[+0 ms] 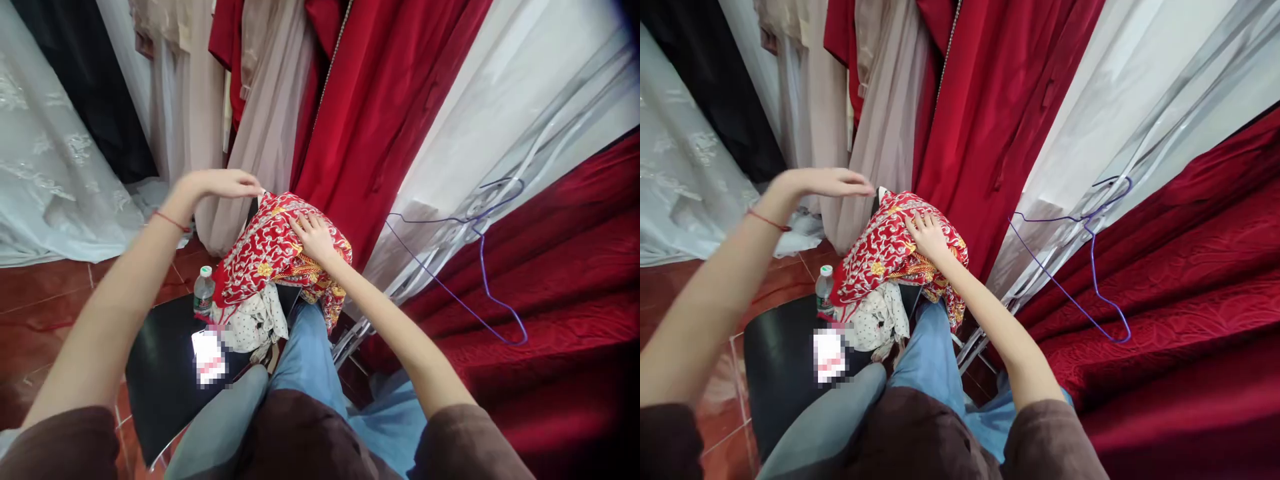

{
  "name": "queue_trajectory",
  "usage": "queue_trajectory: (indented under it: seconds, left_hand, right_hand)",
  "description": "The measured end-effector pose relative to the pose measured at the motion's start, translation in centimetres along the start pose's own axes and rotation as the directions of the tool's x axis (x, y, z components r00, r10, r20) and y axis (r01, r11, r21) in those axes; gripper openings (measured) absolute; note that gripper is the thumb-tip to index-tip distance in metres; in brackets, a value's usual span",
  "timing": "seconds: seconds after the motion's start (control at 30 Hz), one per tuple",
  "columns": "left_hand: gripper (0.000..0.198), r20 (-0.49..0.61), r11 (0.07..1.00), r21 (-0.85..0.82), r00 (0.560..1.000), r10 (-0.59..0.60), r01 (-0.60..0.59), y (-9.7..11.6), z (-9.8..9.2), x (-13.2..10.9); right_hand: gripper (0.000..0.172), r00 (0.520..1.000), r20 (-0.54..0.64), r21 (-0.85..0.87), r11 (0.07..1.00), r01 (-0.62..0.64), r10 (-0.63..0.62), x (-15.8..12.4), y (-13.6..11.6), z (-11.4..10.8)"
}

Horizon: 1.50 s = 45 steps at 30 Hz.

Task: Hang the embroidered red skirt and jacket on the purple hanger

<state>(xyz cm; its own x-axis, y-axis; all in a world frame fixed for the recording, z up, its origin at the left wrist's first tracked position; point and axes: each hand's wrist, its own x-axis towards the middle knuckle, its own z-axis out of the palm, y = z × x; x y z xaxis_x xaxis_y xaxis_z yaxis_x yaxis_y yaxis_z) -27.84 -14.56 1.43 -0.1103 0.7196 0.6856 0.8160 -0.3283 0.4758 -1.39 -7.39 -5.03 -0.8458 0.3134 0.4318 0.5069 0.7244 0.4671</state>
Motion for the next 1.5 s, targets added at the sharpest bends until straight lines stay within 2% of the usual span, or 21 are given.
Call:
queue_trajectory:
  seconds: [0.1,0.2,0.27,0.33,0.5,0.63,0.83,1.0,1.3,1.43,1.5]
  left_hand:
    - [0.063,0.065,0.997,0.074,0.998,0.005,-0.01,1.3,5.8,1.5]
    - [0.062,0.192,0.991,0.137,0.981,-0.017,-0.01,2.2,11.4,2.3]
    - [0.063,0.278,0.985,0.172,0.958,-0.07,0.022,2.1,13.8,2.0]
    - [0.064,0.323,0.981,0.187,0.939,-0.117,0.057,1.6,14.8,1.4]
    - [0.06,0.29,0.989,0.134,0.952,-0.1,0.063,0.3,14.9,0.4]
    - [0.055,0.193,0.993,0.101,0.978,-0.08,0.061,0.2,15.3,-0.4]
    - [0.053,0.053,0.996,0.072,0.997,-0.053,0.049,1.1,15.7,-1.9]
    - [0.051,-0.017,0.998,0.012,0.998,-0.061,0.061,1.9,15.6,-2.6]
    - [0.051,-0.037,0.998,-0.034,0.998,-0.055,0.053,1.5,16.0,-2.4]
    - [0.053,-0.036,0.999,0.002,0.999,-0.036,0.036,0.9,15.9,-2.2]
    - [0.055,0.036,0.999,0.036,0.999,-0.011,0.01,0.4,14.9,-1.4]
  right_hand:
    - [0.055,0.999,-0.047,0.022,1.0,-0.008,0.009,0.1,0.1,0.5]
    - [0.05,0.996,-0.089,0.051,0.999,-0.015,0.02,0.1,0.1,1.1]
    - [0.045,0.994,-0.106,0.07,0.997,-0.014,0.021,0.1,0.1,1.5]
    - [0.043,0.991,-0.132,0.098,0.995,-0.013,0.026,0.0,0.0,2.0]
    - [0.043,0.961,-0.216,0.21,0.97,-0.126,0.171,-0.2,-1.4,3.0]
    - [0.042,0.947,-0.178,0.243,0.944,-0.222,0.269,0.0,-2.7,3.0]
    - [0.046,0.957,-0.048,0.226,0.936,-0.27,0.287,-0.2,-3.4,1.9]
    - [0.045,0.955,-0.076,0.23,0.937,-0.263,0.287,-0.6,-3.8,1.8]
    - [0.045,0.954,-0.103,0.193,0.947,-0.258,0.281,-0.7,-3.7,2.4]
    - [0.043,0.964,-0.06,0.147,0.958,-0.248,0.258,-0.3,-3.7,1.0]
    - [0.04,0.97,-0.004,0.131,0.961,-0.242,0.244,0.9,-3.5,-0.4]
